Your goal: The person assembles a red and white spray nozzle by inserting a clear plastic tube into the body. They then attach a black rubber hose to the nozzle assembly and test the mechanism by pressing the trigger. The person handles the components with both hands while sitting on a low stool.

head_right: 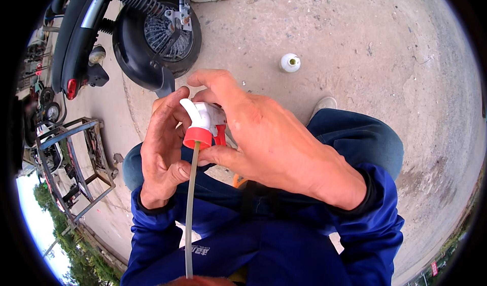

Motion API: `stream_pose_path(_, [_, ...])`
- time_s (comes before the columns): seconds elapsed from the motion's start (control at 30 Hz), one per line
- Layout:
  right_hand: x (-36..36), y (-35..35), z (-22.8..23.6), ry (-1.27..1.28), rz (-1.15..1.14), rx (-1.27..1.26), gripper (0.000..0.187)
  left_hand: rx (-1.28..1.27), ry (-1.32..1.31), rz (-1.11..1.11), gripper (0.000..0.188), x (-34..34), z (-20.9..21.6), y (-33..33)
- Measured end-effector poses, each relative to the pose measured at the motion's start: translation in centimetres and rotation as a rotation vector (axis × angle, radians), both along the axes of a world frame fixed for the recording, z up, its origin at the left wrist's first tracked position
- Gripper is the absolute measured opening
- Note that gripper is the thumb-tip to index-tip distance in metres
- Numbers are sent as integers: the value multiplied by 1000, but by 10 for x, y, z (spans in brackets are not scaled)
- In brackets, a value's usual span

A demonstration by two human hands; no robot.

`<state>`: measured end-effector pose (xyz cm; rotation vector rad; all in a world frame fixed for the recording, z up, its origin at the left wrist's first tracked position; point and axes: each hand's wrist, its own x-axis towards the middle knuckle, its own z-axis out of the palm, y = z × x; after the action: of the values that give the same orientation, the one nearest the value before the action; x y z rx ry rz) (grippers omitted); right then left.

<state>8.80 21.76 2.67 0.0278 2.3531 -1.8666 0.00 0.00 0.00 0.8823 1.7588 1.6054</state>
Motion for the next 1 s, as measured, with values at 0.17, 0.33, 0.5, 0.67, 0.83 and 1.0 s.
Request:
stream_pose_path(0.17, [5,-6,1,61,-38,65,86,-48,110,32,107,3,4,2])
stream_pose_path(0.33, [4,-5,-4,128,-26,72,86,-11,170,13,97,-3,2,3])
stream_pose_path(0.5, [3,-4,-2,132,-25,56,89,32,312,13,91,-6,4,3])
stream_pose_path(0.67, [0,-7,-9,184,-17,46,88,117,316,68,85,-7,-7,-1])
stream_pose_path(0.83, [1,-9,-14,99,-63,145,84,157,280,78,76,-4,-7,3])
stream_pose_path(1.0, [8,-9,-7,-89,-132,110,65,239,70,177,76,3,0,4])
